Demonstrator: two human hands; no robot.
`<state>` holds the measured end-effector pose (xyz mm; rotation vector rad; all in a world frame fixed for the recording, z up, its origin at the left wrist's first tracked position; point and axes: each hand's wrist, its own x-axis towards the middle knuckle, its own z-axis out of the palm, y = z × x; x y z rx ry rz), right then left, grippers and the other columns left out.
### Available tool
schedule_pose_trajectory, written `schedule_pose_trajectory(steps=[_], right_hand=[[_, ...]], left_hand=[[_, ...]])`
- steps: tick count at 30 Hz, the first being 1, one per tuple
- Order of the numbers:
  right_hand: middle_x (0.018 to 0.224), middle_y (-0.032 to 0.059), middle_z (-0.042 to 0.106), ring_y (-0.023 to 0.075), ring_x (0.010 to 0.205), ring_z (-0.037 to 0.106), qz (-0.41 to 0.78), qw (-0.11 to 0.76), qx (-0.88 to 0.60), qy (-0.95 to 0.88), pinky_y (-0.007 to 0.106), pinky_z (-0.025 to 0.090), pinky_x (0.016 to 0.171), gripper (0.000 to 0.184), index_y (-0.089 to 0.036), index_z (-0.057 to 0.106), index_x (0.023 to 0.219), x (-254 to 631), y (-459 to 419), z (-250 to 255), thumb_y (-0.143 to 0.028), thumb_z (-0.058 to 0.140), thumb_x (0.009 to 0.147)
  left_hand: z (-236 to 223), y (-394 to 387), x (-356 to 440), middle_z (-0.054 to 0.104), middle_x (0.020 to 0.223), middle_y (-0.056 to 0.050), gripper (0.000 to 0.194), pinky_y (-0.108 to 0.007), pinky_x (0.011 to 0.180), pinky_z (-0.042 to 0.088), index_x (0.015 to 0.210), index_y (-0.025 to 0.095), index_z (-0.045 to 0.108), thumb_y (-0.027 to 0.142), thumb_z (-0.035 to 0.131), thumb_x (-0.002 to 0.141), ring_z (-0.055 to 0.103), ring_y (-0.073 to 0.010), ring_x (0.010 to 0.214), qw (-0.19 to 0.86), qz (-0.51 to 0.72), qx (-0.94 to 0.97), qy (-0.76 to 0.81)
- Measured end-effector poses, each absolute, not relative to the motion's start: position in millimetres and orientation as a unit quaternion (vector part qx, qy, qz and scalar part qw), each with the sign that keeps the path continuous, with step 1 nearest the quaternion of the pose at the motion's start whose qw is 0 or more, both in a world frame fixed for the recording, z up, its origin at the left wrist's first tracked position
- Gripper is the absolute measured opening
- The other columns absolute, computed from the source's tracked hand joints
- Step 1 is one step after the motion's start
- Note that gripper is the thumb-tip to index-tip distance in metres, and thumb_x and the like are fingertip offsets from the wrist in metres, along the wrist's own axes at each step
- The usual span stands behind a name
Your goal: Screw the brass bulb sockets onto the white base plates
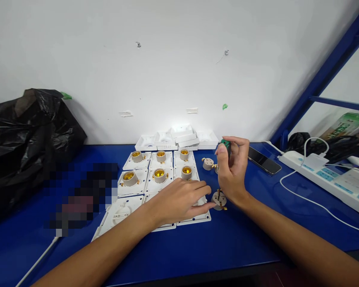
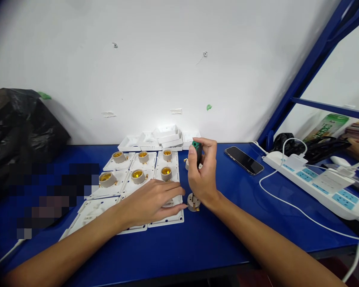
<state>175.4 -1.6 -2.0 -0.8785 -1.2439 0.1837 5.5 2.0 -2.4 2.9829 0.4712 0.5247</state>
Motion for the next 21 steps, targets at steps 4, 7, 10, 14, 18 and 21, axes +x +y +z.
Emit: schedule_pose_trajectory(steps=[4,7,10,14,18,21], right_hand=[[0.091,0.0012,0.054,0.0124,0.065,0.051,0.120,0.721,-0.389,-0.561,0.029,0.046,0.054,0.015,-0.028,0.051,0.115,175,-5,-2,-0.032,0.053,0.101],[0.091,0.0011,0.055,0.0114,0.063,0.050,0.124,0.731,-0.383,-0.551,0.027,0.043,0.051,0.016,-0.028,0.051,0.115,182,0,-1,-0.034,0.053,0.101],[0.084,-0.0006,0.054,0.0112,0.058,0.047,0.111,0.753,-0.380,-0.525,0.027,0.039,0.048,0.015,-0.028,0.049,0.113,195,12,2,-0.036,0.053,0.101],[0.074,-0.0045,0.049,0.0104,0.051,0.041,0.107,0.755,-0.393,-0.513,0.026,0.034,0.044,0.012,-0.028,0.047,0.110,213,29,-1,-0.036,0.051,0.101],[0.076,-0.0036,0.049,0.0117,0.056,0.044,0.083,0.728,-0.415,-0.540,0.028,0.037,0.050,0.012,-0.027,0.050,0.110,217,35,-12,-0.035,0.052,0.101],[0.077,-0.0032,0.050,0.0120,0.057,0.044,0.067,0.698,-0.410,-0.584,0.030,0.037,0.053,0.012,-0.026,0.050,0.112,213,31,-16,-0.033,0.051,0.102]], left_hand=[[-2,0,7,0.071,0.099,-0.002,0.044,-0.031,0.071,0.050,0.118,0.018,0.062,0.057,0.048,0.103,0.068,-0.0179,0.081,0.049,0.167,0.974,0.149],[-1,-1,8,0.070,0.100,-0.002,0.044,-0.031,0.070,0.049,0.118,0.019,0.062,0.058,0.052,0.101,0.069,-0.0183,0.080,0.031,0.154,0.976,0.148],[-1,-1,7,0.069,0.102,-0.002,0.041,-0.031,0.067,0.048,0.123,0.020,0.060,0.054,0.055,0.101,0.068,-0.0181,0.077,0.014,0.144,0.978,0.149],[-1,-1,7,0.069,0.102,-0.001,0.038,-0.031,0.068,0.047,0.126,0.021,0.058,0.050,0.057,0.101,0.069,-0.0184,0.077,0.020,0.125,0.981,0.144],[-1,-2,7,0.072,0.104,-0.002,0.040,-0.031,0.072,0.048,0.126,0.020,0.057,0.049,0.061,0.099,0.069,-0.0196,0.082,0.062,0.120,0.980,0.146],[3,-1,3,0.072,0.102,-0.002,0.033,-0.030,0.071,0.046,0.122,0.021,0.060,0.046,0.059,0.101,0.067,-0.0179,0.081,0.124,0.131,0.970,0.163]])
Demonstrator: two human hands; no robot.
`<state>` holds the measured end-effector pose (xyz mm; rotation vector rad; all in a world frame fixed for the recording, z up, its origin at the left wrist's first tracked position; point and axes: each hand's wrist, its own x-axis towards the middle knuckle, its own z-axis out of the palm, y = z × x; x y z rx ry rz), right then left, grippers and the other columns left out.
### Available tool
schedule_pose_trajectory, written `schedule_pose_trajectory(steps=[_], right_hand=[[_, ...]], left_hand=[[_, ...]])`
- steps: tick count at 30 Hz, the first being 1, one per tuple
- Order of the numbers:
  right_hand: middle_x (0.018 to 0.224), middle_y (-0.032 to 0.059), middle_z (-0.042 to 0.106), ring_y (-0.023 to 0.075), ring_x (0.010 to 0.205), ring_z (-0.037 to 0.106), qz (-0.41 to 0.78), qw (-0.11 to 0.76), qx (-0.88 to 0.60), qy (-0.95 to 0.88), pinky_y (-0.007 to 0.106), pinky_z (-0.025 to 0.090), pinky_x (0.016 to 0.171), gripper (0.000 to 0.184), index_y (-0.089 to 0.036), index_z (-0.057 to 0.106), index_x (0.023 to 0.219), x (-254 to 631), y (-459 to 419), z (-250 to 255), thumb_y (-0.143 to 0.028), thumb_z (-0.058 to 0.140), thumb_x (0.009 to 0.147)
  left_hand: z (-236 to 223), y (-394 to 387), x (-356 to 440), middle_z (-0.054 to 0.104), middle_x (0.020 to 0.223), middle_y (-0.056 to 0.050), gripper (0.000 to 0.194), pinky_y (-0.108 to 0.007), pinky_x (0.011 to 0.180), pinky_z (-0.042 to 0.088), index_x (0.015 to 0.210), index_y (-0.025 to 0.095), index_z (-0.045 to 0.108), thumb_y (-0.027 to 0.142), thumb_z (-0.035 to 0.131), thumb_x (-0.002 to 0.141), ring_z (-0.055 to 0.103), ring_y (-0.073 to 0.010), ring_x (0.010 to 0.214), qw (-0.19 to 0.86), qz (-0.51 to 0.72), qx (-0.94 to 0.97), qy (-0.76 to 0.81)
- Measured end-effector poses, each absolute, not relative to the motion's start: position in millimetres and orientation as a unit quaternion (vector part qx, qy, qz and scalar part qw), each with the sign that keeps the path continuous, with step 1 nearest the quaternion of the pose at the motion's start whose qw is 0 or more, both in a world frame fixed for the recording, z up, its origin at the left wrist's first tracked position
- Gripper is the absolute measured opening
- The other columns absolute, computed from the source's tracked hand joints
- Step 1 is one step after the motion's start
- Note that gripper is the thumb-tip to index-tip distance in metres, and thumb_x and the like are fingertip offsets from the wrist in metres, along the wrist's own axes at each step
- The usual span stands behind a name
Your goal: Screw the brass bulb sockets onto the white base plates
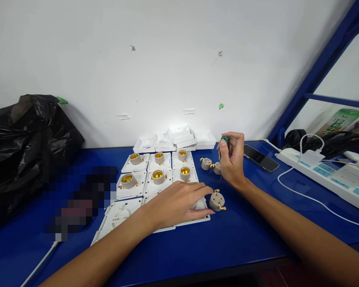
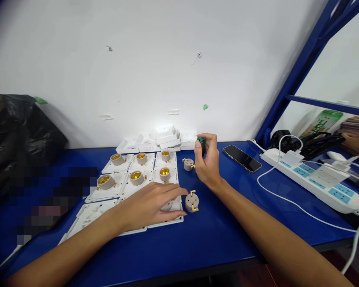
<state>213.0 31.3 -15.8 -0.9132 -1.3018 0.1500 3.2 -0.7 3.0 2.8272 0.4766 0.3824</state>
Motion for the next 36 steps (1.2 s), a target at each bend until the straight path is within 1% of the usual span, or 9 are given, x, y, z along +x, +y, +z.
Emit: schedule_pose_trajectory(steps=[3,4,8,12,16,19,22,29,36], right_hand=[[0.075,-0.0038,0.048,0.0117,0.056,0.044,0.062,0.679,-0.398,-0.614,0.031,0.037,0.054,0.011,-0.026,0.051,0.112,210,28,-16,-0.031,0.051,0.102],[0.074,-0.0039,0.048,0.0118,0.056,0.044,0.063,0.676,-0.397,-0.618,0.031,0.037,0.054,0.011,-0.025,0.051,0.112,210,27,-16,-0.030,0.051,0.102],[0.074,-0.0032,0.049,0.0123,0.055,0.044,0.065,0.671,-0.402,-0.619,0.032,0.036,0.053,0.010,-0.026,0.051,0.111,212,28,-15,-0.030,0.051,0.102],[0.077,-0.0026,0.050,0.0124,0.056,0.045,0.060,0.668,-0.405,-0.621,0.032,0.037,0.055,0.010,-0.026,0.051,0.112,213,28,-15,-0.029,0.050,0.102],[0.076,-0.0027,0.050,0.0124,0.057,0.045,0.055,0.667,-0.401,-0.625,0.032,0.038,0.055,0.010,-0.026,0.051,0.112,212,27,-14,-0.027,0.050,0.102],[0.076,-0.0027,0.050,0.0122,0.057,0.045,0.051,0.667,-0.402,-0.625,0.032,0.037,0.055,0.010,-0.026,0.051,0.112,212,27,-14,-0.026,0.050,0.102],[0.077,-0.0026,0.050,0.0118,0.056,0.044,0.049,0.668,-0.403,-0.624,0.033,0.037,0.055,0.011,-0.026,0.051,0.112,213,28,-15,-0.025,0.050,0.102],[0.076,-0.0029,0.049,0.0114,0.056,0.044,0.049,0.673,-0.397,-0.622,0.033,0.037,0.056,0.011,-0.026,0.051,0.113,213,30,-15,-0.026,0.050,0.102],[0.075,-0.0031,0.047,0.0122,0.058,0.045,0.052,0.674,-0.397,-0.621,0.033,0.036,0.055,0.010,-0.026,0.050,0.113,214,32,-15,-0.028,0.049,0.103]], left_hand=[[9,7,-4,0.070,0.092,-0.001,0.024,-0.027,0.067,0.043,0.105,0.021,0.066,0.040,0.052,0.104,0.060,-0.0138,0.073,0.198,0.159,0.946,0.202],[10,11,-8,0.070,0.091,-0.001,0.021,-0.027,0.067,0.043,0.101,0.021,0.067,0.037,0.054,0.103,0.058,-0.0135,0.073,0.216,0.168,0.938,0.213],[15,26,-19,0.073,0.097,-0.001,0.019,-0.025,0.065,0.041,0.104,0.023,0.073,0.039,0.070,0.094,0.055,-0.0114,0.070,0.304,0.125,0.918,0.220],[19,32,-24,0.075,0.092,0.001,0.026,-0.023,0.057,0.035,0.110,0.028,0.078,0.037,0.079,0.087,0.047,-0.0098,0.062,0.362,0.050,0.907,0.207],[22,32,-26,0.063,0.072,0.005,0.034,-0.024,0.049,0.025,0.115,0.030,0.078,0.040,0.083,0.082,0.033,-0.0096,0.054,0.370,0.009,0.904,0.217],[23,30,-25,0.051,0.064,0.007,0.035,-0.024,0.048,0.023,0.113,0.029,0.078,0.041,0.084,0.081,0.028,-0.0090,0.053,0.363,0.014,0.907,0.214],[21,26,-20,0.049,0.065,0.007,0.035,-0.024,0.050,0.026,0.108,0.025,0.078,0.045,0.083,0.080,0.031,-0.0085,0.054,0.357,0.032,0.910,0.208],[18,14,-10,0.066,0.086,0.003,0.033,-0.023,0.061,0.037,0.103,0.023,0.074,0.039,0.087,0.077,0.046,-0.0093,0.063,0.357,0.049,0.914,0.188],[21,4,-5,0.064,0.092,0.003,0.024,-0.024,0.066,0.038,0.097,0.023,0.070,0.033,0.081,0.078,0.056,-0.0130,0.077,0.295,0.013,0.934,0.199]])
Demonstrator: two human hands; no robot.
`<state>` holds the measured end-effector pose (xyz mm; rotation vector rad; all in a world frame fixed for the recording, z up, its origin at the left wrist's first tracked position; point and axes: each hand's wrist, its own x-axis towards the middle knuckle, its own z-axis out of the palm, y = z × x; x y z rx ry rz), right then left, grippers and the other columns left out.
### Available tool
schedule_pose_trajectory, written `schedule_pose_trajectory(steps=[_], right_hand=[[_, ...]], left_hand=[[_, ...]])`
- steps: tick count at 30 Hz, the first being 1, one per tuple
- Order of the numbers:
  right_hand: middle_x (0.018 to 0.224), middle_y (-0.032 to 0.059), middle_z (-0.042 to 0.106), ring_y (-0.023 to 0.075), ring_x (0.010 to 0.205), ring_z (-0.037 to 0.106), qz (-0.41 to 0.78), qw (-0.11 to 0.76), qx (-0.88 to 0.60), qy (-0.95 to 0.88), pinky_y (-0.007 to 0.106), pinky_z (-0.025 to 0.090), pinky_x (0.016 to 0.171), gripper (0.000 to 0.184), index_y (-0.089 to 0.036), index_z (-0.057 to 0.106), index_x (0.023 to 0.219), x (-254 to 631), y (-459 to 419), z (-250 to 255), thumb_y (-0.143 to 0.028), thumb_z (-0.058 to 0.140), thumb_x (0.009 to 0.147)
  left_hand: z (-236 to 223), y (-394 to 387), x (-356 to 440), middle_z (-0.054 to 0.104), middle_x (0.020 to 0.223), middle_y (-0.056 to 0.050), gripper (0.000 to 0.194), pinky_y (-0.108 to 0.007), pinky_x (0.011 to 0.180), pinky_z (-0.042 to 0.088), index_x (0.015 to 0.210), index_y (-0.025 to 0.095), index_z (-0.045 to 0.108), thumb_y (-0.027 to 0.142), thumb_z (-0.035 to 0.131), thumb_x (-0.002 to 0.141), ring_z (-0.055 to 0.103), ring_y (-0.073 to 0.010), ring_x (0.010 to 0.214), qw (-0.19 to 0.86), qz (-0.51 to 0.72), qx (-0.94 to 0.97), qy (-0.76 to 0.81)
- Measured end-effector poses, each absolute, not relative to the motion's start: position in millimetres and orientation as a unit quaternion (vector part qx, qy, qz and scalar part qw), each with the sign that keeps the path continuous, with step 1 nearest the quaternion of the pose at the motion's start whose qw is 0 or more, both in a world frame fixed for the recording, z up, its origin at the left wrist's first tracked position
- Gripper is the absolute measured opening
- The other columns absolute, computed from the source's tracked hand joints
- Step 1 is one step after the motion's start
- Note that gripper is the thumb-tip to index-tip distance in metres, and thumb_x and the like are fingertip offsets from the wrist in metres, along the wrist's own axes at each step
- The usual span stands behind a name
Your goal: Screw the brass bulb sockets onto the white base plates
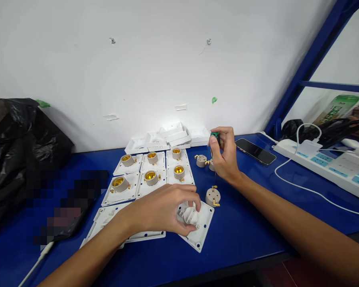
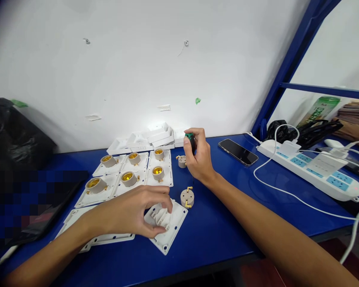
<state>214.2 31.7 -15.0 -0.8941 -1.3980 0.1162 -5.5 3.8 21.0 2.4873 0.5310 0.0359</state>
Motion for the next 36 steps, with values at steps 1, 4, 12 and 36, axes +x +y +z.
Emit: schedule_pose_trajectory(steps=[1,4,12,36], right_hand=[[0.076,-0.0030,0.047,0.0124,0.059,0.045,0.053,0.674,-0.397,-0.621,0.033,0.036,0.055,0.010,-0.026,0.050,0.112,214,32,-15,-0.029,0.049,0.103],[0.077,-0.0029,0.045,0.0127,0.060,0.045,0.053,0.674,-0.397,-0.620,0.033,0.036,0.055,0.010,-0.026,0.050,0.112,215,33,-15,-0.030,0.049,0.103],[0.078,-0.0021,0.048,0.0142,0.065,0.050,0.046,0.675,-0.398,-0.620,0.034,0.039,0.060,0.010,-0.027,0.050,0.112,214,32,-14,-0.029,0.048,0.103],[0.077,-0.0020,0.049,0.0140,0.063,0.050,0.031,0.648,-0.402,-0.647,0.031,0.039,0.055,0.012,-0.026,0.052,0.113,207,32,-21,-0.026,0.052,0.101]], left_hand=[[21,3,-5,0.064,0.091,0.003,0.023,-0.025,0.065,0.037,0.097,0.024,0.070,0.033,0.080,0.078,0.056,-0.0130,0.076,0.286,0.010,0.937,0.200],[22,2,-6,0.062,0.088,0.004,0.021,-0.025,0.062,0.034,0.095,0.024,0.069,0.034,0.078,0.078,0.055,-0.0124,0.073,0.266,-0.001,0.942,0.205],[19,2,-8,0.060,0.084,0.006,0.020,-0.028,0.066,0.031,0.087,0.022,0.059,0.036,0.073,0.082,0.051,-0.0118,0.068,0.192,0.014,0.951,0.242],[-9,7,-1,0.059,0.082,0.002,0.046,-0.029,0.050,0.026,0.092,0.018,0.063,0.062,0.053,0.099,0.048,-0.0096,0.056,0.026,0.120,0.983,0.140]])
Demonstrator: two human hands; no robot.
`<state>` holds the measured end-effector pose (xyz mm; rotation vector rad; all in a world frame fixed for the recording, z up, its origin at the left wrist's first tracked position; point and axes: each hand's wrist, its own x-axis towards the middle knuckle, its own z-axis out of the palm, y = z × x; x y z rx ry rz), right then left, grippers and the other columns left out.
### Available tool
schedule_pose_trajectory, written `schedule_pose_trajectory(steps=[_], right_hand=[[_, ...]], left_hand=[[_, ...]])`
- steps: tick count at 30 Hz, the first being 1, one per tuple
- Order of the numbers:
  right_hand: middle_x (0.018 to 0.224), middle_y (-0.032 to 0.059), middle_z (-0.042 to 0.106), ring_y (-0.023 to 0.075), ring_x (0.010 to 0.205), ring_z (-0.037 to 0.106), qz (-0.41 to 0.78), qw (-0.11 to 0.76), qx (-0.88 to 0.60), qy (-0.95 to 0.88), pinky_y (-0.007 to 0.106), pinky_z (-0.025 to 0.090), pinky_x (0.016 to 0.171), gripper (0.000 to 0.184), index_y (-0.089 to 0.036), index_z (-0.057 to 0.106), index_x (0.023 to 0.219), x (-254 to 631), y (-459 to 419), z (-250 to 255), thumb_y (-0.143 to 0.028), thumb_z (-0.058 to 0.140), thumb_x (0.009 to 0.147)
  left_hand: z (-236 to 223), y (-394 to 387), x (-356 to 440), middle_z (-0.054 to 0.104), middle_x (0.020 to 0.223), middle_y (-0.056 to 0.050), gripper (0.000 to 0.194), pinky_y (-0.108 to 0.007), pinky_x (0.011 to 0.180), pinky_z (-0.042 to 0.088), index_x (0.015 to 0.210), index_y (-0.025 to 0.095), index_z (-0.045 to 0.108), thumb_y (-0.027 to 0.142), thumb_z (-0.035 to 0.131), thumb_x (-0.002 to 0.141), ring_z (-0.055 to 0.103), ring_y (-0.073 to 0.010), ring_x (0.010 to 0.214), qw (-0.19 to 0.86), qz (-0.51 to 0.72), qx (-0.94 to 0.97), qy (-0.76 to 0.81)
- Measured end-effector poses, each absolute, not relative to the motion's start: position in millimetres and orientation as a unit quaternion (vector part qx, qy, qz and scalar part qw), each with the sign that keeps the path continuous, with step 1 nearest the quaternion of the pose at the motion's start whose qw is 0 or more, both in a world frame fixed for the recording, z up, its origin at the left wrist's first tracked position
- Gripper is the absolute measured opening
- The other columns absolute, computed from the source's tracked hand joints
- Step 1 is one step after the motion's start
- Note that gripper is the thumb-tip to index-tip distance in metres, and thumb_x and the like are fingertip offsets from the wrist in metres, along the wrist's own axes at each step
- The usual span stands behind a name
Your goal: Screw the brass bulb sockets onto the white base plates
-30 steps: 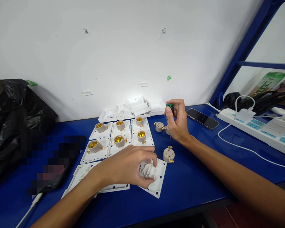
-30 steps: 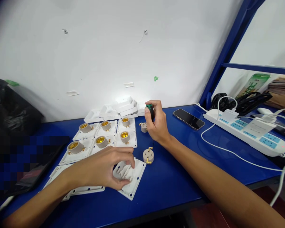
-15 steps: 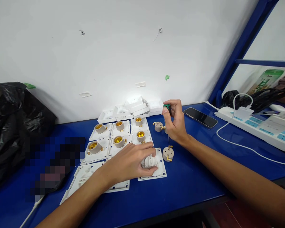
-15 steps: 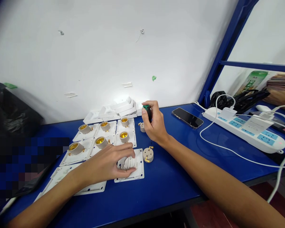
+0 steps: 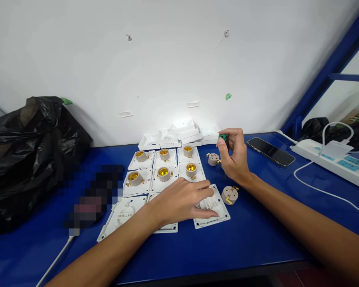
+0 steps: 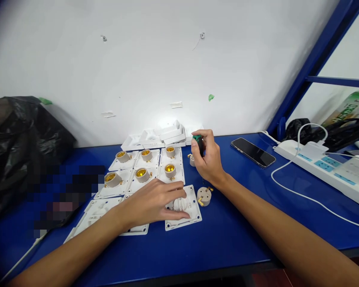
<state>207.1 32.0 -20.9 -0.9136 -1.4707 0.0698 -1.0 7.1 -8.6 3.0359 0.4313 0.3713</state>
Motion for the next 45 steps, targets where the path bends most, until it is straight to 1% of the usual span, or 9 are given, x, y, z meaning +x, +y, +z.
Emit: schedule_pose_trajectory(steps=[8,16,19,23,29,34,37,40,45], right_hand=[[0.076,-0.0035,0.046,0.0124,0.057,0.044,0.007,0.642,-0.392,-0.659,0.031,0.037,0.053,0.012,-0.026,0.052,0.113,206,33,-22,-0.024,0.052,0.100],[0.079,-0.0036,0.050,0.0108,0.055,0.043,-0.006,0.634,-0.377,-0.676,0.030,0.039,0.055,0.014,-0.027,0.050,0.114,208,34,-22,-0.025,0.052,0.100],[0.078,-0.0038,0.051,0.0107,0.054,0.043,-0.005,0.633,-0.377,-0.676,0.030,0.040,0.055,0.014,-0.027,0.050,0.114,208,34,-22,-0.024,0.052,0.100],[0.074,-0.0046,0.049,0.0115,0.053,0.044,-0.008,0.634,-0.375,-0.676,0.029,0.039,0.054,0.014,-0.027,0.050,0.115,210,35,-21,-0.025,0.051,0.101],[0.076,-0.0042,0.052,0.0113,0.054,0.047,-0.020,0.628,-0.371,-0.684,0.029,0.041,0.056,0.015,-0.026,0.050,0.114,213,35,-20,-0.025,0.052,0.100],[0.088,-0.0015,0.058,0.0116,0.063,0.053,-0.024,0.623,-0.368,-0.690,0.029,0.043,0.061,0.018,-0.026,0.050,0.116,213,35,-19,-0.024,0.053,0.098],[0.091,-0.0006,0.060,0.0123,0.066,0.055,-0.026,0.621,-0.368,-0.691,0.029,0.043,0.062,0.018,-0.026,0.050,0.116,214,36,-19,-0.024,0.052,0.099],[0.093,-0.0002,0.061,0.0123,0.067,0.055,-0.026,0.621,-0.370,-0.690,0.030,0.043,0.063,0.018,-0.026,0.049,0.117,214,37,-19,-0.024,0.051,0.099],[0.092,-0.0007,0.061,0.0112,0.065,0.054,-0.025,0.626,-0.370,-0.686,0.029,0.043,0.062,0.016,-0.027,0.048,0.116,214,38,-20,-0.025,0.050,0.100]], left_hand=[[-8,3,2,0.056,0.078,0.002,0.057,-0.029,0.047,0.025,0.085,0.017,0.061,0.067,0.039,0.102,0.044,-0.0090,0.052,-0.011,0.157,0.978,0.133],[1,-3,10,0.064,0.088,0.000,0.035,-0.028,0.052,0.031,0.100,0.018,0.065,0.039,0.038,0.109,0.055,-0.0103,0.059,-0.035,0.181,0.966,0.178],[8,-10,24,0.067,0.095,-0.001,0.035,-0.028,0.054,0.036,0.109,0.018,0.064,0.044,0.041,0.108,0.060,-0.0132,0.066,-0.023,0.178,0.961,0.208],[9,-21,45,0.069,0.107,-0.005,0.051,-0.033,0.062,0.047,0.118,0.018,0.060,0.063,0.054,0.097,0.068,-0.0211,0.082,-0.004,0.142,0.962,0.234],[3,-27,61,0.069,0.104,-0.004,0.019,-0.031,0.060,0.047,0.106,0.019,0.061,0.035,0.062,0.096,0.069,-0.0222,0.087,0.005,0.112,0.967,0.229],[-1,-28,64,0.069,0.105,-0.005,0.022,-0.034,0.071,0.053,0.114,0.017,0.060,0.032,0.060,0.098,0.069,-0.0236,0.093,0.032,0.126,0.963,0.238],[0,-30,64,0.070,0.105,-0.006,0.025,-0.040,0.080,0.055,0.119,0.018,0.060,0.032,0.057,0.099,0.069,-0.0256,0.097,0.072,0.133,0.956,0.251],[3,-32,58,0.070,0.105,-0.004,0.029,-0.041,0.088,0.054,0.126,0.022,0.059,0.035,0.055,0.101,0.067,-0.0234,0.099,0.177,0.157,0.931,0.277],[16,-24,44,0.064,0.101,-0.001,0.034,-0.029,0.074,0.054,0.134,0.029,0.053,0.041,0.052,0.103,0.062,-0.0142,0.084,0.412,0.171,0.847,0.288]])
